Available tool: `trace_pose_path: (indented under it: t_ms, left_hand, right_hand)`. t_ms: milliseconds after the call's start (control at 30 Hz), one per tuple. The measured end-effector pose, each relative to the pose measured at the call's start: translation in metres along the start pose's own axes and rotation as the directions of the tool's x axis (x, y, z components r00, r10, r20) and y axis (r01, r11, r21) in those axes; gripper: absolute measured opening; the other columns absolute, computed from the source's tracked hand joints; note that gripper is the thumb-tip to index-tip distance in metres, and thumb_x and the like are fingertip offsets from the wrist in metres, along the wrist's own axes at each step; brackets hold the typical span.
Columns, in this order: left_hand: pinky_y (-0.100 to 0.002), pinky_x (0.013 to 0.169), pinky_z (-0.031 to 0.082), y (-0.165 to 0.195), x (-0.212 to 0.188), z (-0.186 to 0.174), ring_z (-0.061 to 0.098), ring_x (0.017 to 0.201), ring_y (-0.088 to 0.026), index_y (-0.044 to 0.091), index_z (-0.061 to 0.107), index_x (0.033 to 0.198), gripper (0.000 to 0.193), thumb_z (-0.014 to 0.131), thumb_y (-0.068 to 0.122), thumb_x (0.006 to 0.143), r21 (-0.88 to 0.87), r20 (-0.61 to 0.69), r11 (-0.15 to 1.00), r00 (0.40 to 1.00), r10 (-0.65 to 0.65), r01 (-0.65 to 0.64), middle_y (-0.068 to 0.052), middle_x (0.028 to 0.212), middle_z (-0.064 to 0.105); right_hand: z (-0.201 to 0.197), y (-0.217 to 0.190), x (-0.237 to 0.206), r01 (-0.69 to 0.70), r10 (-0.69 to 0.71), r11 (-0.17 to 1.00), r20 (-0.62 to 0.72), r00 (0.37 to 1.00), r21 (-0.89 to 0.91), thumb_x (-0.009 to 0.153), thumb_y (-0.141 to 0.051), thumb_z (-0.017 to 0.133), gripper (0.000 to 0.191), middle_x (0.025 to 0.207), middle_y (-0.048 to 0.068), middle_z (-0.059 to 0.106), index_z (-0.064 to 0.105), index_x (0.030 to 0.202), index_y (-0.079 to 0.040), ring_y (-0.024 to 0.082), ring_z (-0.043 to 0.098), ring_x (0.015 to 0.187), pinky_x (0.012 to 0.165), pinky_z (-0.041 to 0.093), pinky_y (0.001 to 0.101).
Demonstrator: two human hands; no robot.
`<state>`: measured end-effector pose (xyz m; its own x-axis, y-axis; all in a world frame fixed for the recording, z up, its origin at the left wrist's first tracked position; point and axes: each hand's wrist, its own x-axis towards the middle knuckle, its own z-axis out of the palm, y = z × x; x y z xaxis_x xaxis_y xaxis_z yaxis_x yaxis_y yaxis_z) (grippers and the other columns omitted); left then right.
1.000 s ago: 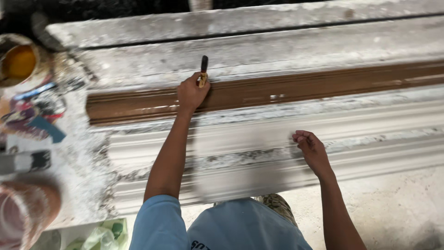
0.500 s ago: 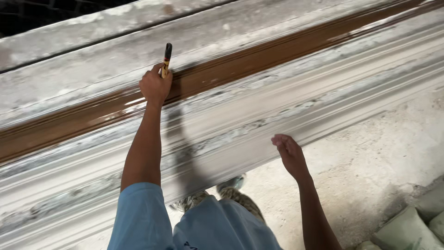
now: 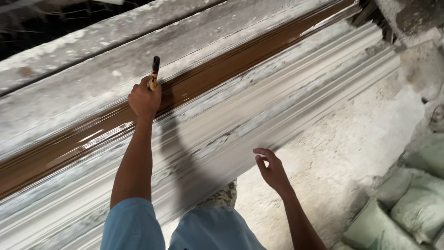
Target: The person rinses a sponge at a tap, wipes dust off plaster molding strips with a cloth, and uses a brush to apply brown stain along the strips. They then fill a pink cup with water from the tap and scoop white powder from a bag into a bowl to prepare the coating mixture.
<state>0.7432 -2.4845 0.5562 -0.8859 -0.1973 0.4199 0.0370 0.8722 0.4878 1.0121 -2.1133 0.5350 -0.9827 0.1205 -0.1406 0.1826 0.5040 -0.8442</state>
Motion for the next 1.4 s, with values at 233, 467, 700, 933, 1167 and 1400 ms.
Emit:
trace_pose_path:
  t_ms: [233,467,700,933,1167,1400]
  left_hand:
    - [-0.051,0.061,0.053,0.113,0.02,0.111,0.067,0.066,-0.04,0.016,0.078,0.119,0.031,0.077,0.032,0.092,-0.165,-0.035,0.986,0.999,0.017,-0.023,-0.018,0.08,0.07]
    - [-0.05,0.06,0.054,0.225,0.05,0.197,0.066,0.062,-0.039,0.02,0.078,0.118,0.036,0.078,0.033,0.084,-0.169,0.023,0.985,1.0,-0.021,0.025,-0.019,0.076,0.068]
    - [-0.049,0.061,0.054,0.315,0.066,0.27,0.067,0.063,-0.037,0.019,0.077,0.119,0.037,0.078,0.033,0.084,-0.19,0.049,0.979,0.997,-0.061,0.069,-0.016,0.074,0.068]
    - [-0.047,0.062,0.056,0.424,0.084,0.352,0.068,0.063,-0.034,0.019,0.077,0.117,0.032,0.075,0.032,0.087,-0.164,0.029,0.985,0.999,-0.043,0.047,-0.013,0.076,0.069]
    - [-0.046,0.06,0.054,0.537,0.112,0.433,0.066,0.061,-0.032,0.018,0.077,0.116,0.032,0.076,0.033,0.088,-0.107,0.061,0.994,0.998,-0.028,0.034,-0.013,0.074,0.068]
    - [-0.04,0.052,0.051,0.639,0.139,0.515,0.064,0.054,-0.025,0.019,0.075,0.119,0.034,0.071,0.036,0.089,-0.209,0.012,0.978,1.0,0.017,-0.014,-0.01,0.072,0.068]
  right_hand:
    - [-0.106,0.016,0.098,0.013,0.001,0.99,0.1,0.995,-0.141,0.102,-0.022,0.059,0.027,0.122,0.012,0.07,0.067,0.123,-0.007,0.028,0.069,0.109,0.089,0.055,0.0377]
    - [-0.204,0.03,0.17,-0.15,0.153,0.984,0.03,0.988,-0.092,0.101,-0.025,0.056,0.03,0.125,0.008,0.072,0.066,0.125,-0.009,0.024,0.07,0.111,0.081,0.058,0.0376]
    - [-0.285,0.094,0.257,0.057,-0.056,0.994,0.018,0.998,-0.094,0.104,-0.019,0.058,0.026,0.123,0.011,0.072,0.066,0.125,-0.006,0.023,0.07,0.112,0.09,0.056,0.0345]
    - [-0.396,0.158,0.381,0.055,-0.051,0.991,0.036,0.998,-0.122,0.102,-0.017,0.059,0.024,0.119,0.01,0.072,0.067,0.122,-0.007,0.023,0.07,0.102,0.073,0.056,0.0345]
    - [-0.511,0.214,0.43,0.014,-0.012,0.999,0.038,0.999,-0.051,0.108,-0.015,0.057,0.024,0.119,0.01,0.075,0.067,0.127,-0.006,0.022,0.072,0.102,0.092,0.054,0.0309]
    - [-0.528,0.237,0.444,-0.238,0.241,0.97,0.069,0.968,-0.05,0.102,-0.014,0.057,0.028,0.119,0.01,0.076,0.067,0.128,-0.009,0.031,0.065,0.085,0.066,0.051,0.0396]
